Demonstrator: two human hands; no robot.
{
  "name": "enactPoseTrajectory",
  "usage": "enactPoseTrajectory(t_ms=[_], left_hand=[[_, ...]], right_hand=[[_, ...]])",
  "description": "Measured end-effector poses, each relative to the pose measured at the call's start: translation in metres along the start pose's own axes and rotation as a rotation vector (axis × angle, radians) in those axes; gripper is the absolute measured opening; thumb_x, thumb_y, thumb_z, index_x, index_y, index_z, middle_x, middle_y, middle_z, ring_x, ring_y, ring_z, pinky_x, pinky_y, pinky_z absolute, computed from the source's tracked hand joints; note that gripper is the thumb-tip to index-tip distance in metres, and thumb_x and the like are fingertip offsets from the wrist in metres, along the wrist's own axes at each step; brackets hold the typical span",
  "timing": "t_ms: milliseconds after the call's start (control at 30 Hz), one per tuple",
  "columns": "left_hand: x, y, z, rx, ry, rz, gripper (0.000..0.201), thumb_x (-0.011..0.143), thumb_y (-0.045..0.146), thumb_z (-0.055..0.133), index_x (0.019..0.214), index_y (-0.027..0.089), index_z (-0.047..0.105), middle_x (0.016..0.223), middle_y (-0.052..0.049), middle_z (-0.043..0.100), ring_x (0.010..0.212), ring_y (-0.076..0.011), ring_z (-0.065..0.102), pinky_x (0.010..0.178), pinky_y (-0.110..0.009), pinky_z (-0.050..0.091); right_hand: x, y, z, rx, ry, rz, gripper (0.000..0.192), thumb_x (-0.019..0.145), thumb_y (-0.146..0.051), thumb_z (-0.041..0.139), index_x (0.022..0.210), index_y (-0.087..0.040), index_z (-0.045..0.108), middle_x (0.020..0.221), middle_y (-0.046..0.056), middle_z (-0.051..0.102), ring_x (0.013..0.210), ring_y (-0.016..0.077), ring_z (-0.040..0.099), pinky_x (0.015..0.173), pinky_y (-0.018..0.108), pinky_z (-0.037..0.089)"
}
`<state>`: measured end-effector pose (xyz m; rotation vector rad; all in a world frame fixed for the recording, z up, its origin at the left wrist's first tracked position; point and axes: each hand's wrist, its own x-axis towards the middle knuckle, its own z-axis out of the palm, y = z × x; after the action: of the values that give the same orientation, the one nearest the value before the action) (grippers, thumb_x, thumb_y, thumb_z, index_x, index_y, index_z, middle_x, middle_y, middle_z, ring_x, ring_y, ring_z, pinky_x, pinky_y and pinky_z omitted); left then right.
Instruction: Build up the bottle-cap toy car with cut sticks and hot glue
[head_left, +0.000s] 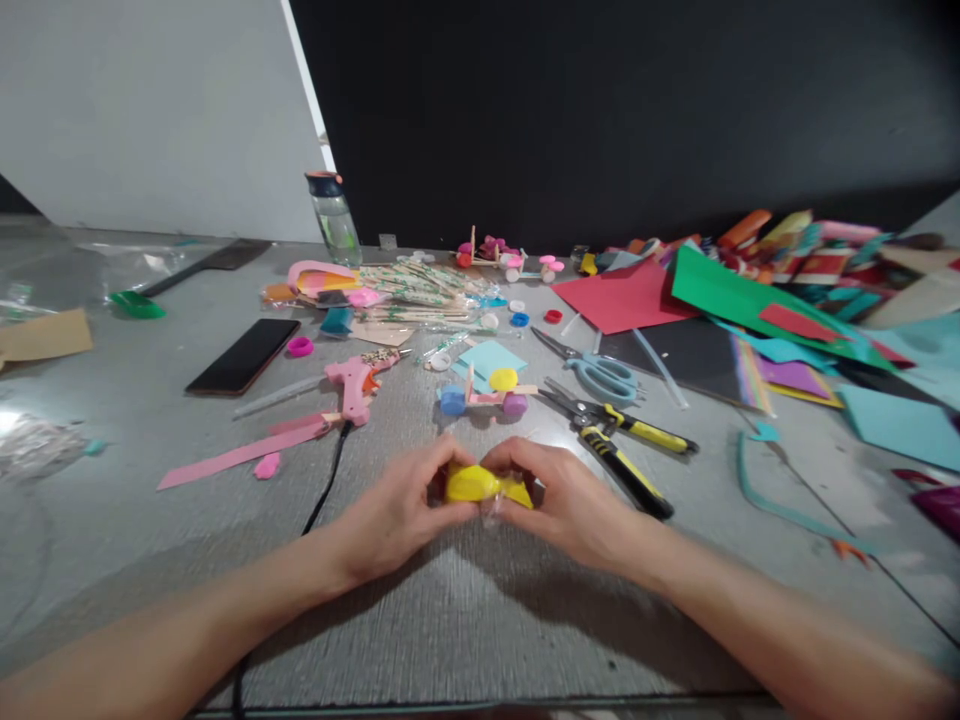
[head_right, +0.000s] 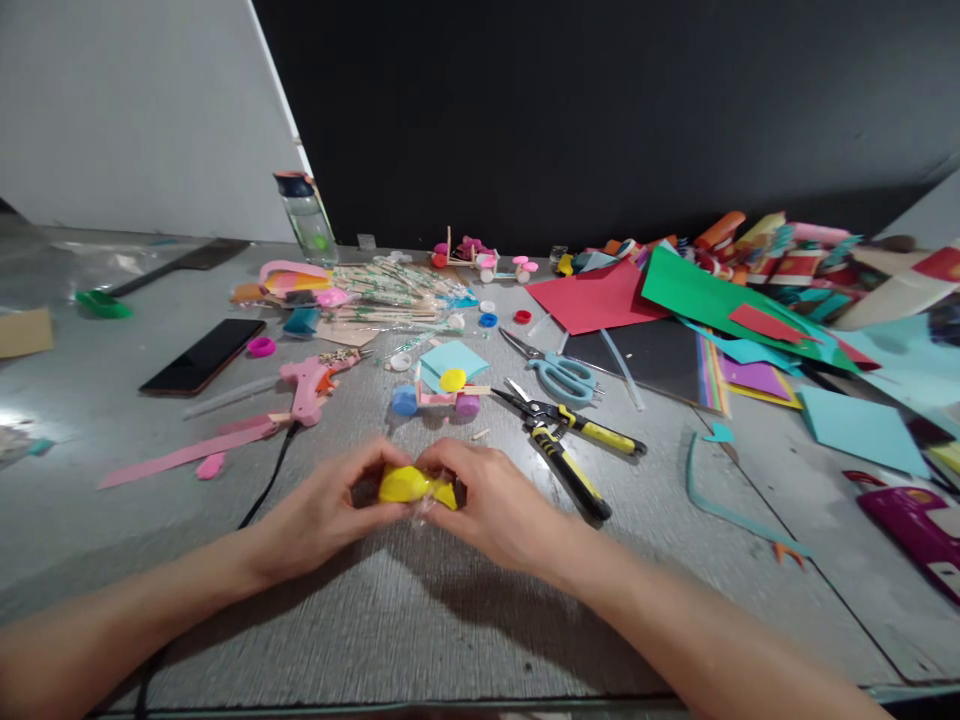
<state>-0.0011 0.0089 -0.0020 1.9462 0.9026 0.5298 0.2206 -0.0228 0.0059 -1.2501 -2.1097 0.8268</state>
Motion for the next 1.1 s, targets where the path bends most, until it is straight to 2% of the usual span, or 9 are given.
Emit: enactPoseTrajectory(t_ms=[200, 367, 533, 733, 867, 1100], left_hand=[[-0.002, 0.001, -0.001, 0.009, -0.045, 0.045, 0.016, 0.09, 0.03, 0.068, 0.102, 0.02, 0.064, 0.095, -0.001, 0.068, 0.087, -0.0182, 0.059, 0.077, -0.032, 0.043], [0.0, -0.005, -0.004, -0.186, -0.073, 0.032, 0.025, 0.087, 0.033, 0.073, 0.106, 0.02, 0.063, 0.102, -0.002, 0.066, 0.093, -0.0187, 0.06, 0.083, -0.032, 0.045], [0.003, -0.01, -0.005, -0.301, -0.066, 0.0, 0.029, 0.084, 0.034, 0.077, 0.103, 0.019, 0.061, 0.096, 0.0, 0.061, 0.089, -0.0166, 0.057, 0.081, -0.031, 0.045], [0.002, -0.012, -0.003, -0.256, -0.07, 0.002, 0.025, 0.086, 0.032, 0.074, 0.104, 0.018, 0.062, 0.099, -0.001, 0.063, 0.093, -0.018, 0.059, 0.083, -0.032, 0.045], [0.0, -0.005, -0.002, -0.176, -0.078, 0.016, 0.021, 0.088, 0.031, 0.072, 0.103, 0.019, 0.063, 0.098, -0.001, 0.065, 0.094, -0.0189, 0.06, 0.084, -0.033, 0.044], [-0.001, 0.005, -0.001, -0.079, -0.067, 0.047, 0.019, 0.088, 0.032, 0.07, 0.098, 0.018, 0.063, 0.095, -0.001, 0.065, 0.09, -0.0186, 0.059, 0.08, -0.032, 0.042]], right_hand=[[-0.002, 0.001, 0.002, 0.011, -0.021, -0.03, 0.012, 0.085, -0.016, 0.069, 0.096, -0.019, 0.064, 0.088, 0.001, 0.068, 0.074, 0.0146, 0.057, 0.068, 0.027, 0.041], [0.0, 0.003, -0.005, 0.197, -0.076, -0.016, 0.011, 0.083, -0.018, 0.068, 0.094, -0.02, 0.067, 0.083, -0.002, 0.065, 0.073, 0.0137, 0.055, 0.067, 0.027, 0.042], [0.002, 0.007, -0.006, 0.324, -0.097, 0.023, 0.015, 0.083, -0.02, 0.064, 0.097, -0.019, 0.068, 0.084, -0.001, 0.065, 0.07, 0.0131, 0.054, 0.064, 0.026, 0.042], [0.002, 0.007, -0.002, 0.22, -0.074, -0.013, 0.019, 0.081, -0.014, 0.062, 0.098, -0.019, 0.067, 0.088, 0.0, 0.067, 0.076, 0.0141, 0.057, 0.07, 0.028, 0.043], [0.0, 0.003, -0.002, 0.123, -0.085, 0.004, 0.012, 0.081, -0.018, 0.069, 0.093, -0.019, 0.065, 0.082, -0.002, 0.064, 0.071, 0.0132, 0.053, 0.066, 0.027, 0.04], [0.0, 0.002, -0.003, 0.126, -0.102, -0.003, 0.009, 0.08, -0.015, 0.063, 0.088, -0.02, 0.062, 0.078, -0.004, 0.061, 0.068, 0.012, 0.051, 0.062, 0.025, 0.037]])
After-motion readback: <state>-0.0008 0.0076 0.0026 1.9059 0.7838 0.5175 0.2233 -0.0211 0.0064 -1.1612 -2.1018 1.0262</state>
